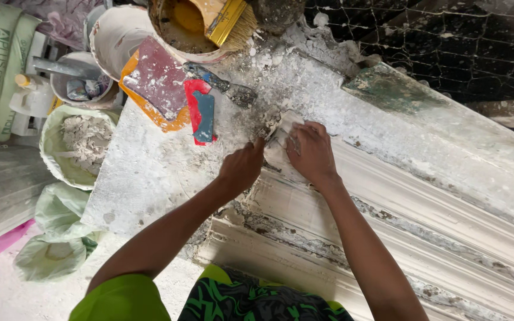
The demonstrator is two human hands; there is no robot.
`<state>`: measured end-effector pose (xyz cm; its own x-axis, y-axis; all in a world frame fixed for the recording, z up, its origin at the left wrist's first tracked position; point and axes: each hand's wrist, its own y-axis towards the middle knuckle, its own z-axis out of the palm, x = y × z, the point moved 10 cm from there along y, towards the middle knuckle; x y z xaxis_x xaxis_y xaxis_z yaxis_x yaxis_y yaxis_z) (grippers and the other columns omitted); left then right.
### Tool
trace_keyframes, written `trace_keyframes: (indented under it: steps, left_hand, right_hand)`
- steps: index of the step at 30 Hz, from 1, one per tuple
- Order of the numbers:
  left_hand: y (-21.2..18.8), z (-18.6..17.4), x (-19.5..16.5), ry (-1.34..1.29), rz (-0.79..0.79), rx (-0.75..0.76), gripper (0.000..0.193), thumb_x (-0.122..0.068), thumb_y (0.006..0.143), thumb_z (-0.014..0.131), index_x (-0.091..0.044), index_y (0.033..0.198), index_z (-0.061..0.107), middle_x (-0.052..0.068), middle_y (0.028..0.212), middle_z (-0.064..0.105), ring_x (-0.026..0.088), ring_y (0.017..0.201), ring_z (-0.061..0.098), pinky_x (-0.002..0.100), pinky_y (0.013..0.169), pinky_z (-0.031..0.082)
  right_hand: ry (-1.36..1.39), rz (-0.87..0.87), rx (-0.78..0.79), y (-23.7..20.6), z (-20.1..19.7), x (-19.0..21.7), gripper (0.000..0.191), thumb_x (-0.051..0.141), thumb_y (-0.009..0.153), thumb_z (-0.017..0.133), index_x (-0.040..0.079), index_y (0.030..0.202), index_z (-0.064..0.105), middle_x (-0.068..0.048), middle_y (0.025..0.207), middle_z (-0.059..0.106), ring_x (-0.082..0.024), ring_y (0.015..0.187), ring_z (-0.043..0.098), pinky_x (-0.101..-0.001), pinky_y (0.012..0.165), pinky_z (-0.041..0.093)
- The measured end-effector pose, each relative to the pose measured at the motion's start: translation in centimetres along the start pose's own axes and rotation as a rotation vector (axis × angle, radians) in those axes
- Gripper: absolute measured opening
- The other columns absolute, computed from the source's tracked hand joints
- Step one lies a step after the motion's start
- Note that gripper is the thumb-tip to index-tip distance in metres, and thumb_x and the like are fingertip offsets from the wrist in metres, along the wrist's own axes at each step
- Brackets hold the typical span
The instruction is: The person uses a small trowel to apply plaster along the grooves of decorative cornice moldings laid on a work table, pressing the compound into the fluted channels and scraping off excess. They work along the length of the moldings, repositioning pieces and continuing the filling and smoothing along successive sections.
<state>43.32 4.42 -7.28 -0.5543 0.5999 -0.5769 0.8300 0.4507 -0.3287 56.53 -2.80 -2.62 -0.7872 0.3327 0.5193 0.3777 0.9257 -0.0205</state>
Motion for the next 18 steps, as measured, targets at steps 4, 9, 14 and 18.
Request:
trace_keyframes:
  steps: [4, 9, 14, 18]
  left_hand:
    - [2.4, 0.2, -1.4, 0.005, 0.008, -0.063, 0.015, -0.009, 0.102, 0.045, 0.001, 0.113, 0.045, 0.027, 0.092, 0.069, 0.044, 0.076, 0.073, 0.051, 0.059, 0.061]
    - [4.2, -0.4, -0.8, -0.005, -0.033, -0.064, 0.017, -0.008, 0.099, 0.047, 0.001, 0.113, 0.046, 0.028, 0.089, 0.07, 0.043, 0.076, 0.073, 0.052, 0.06, 0.061]
    - [3.0, -4.4, -0.1, -0.078, -0.025, -0.261, 0.021, -0.019, 0.107, 0.047, -0.001, 0.118, 0.048, 0.026, 0.09, 0.072, 0.047, 0.075, 0.07, 0.059, 0.063, 0.056]
    - [0.7, -4.1, 0.7, -0.207, -0.068, -0.259, 0.028, -0.025, 0.109, 0.045, -0.006, 0.128, 0.049, 0.025, 0.085, 0.071, 0.048, 0.074, 0.069, 0.06, 0.061, 0.052]
  right_hand:
    - [-0.028, -0.009, -0.005, 0.2, -0.2, 0.3, 0.02, 0.018, 0.092, 0.069, 0.002, 0.105, 0.069, -0.011, 0.128, 0.07, -0.033, 0.13, 0.051, -0.0466, 0.11, 0.04]
    - [-0.05, 0.013, 0.049, 0.4, 0.2, 0.3, 0.025, 0.016, 0.093, 0.069, 0.0, 0.111, 0.069, -0.013, 0.123, 0.07, -0.034, 0.127, 0.054, -0.0454, 0.111, 0.041]
    - [-0.058, 0.019, 0.042, 0.4, -0.2, 0.1, 0.019, 0.018, 0.09, 0.071, 0.003, 0.101, 0.07, -0.014, 0.129, 0.069, -0.034, 0.131, 0.051, -0.0456, 0.112, 0.038]
    - [-0.022, -0.105, 0.035, 0.0, -0.8, 1.3, 0.023, 0.019, 0.093, 0.071, 0.005, 0.11, 0.07, -0.015, 0.137, 0.065, -0.036, 0.138, 0.048, -0.0483, 0.118, 0.035]
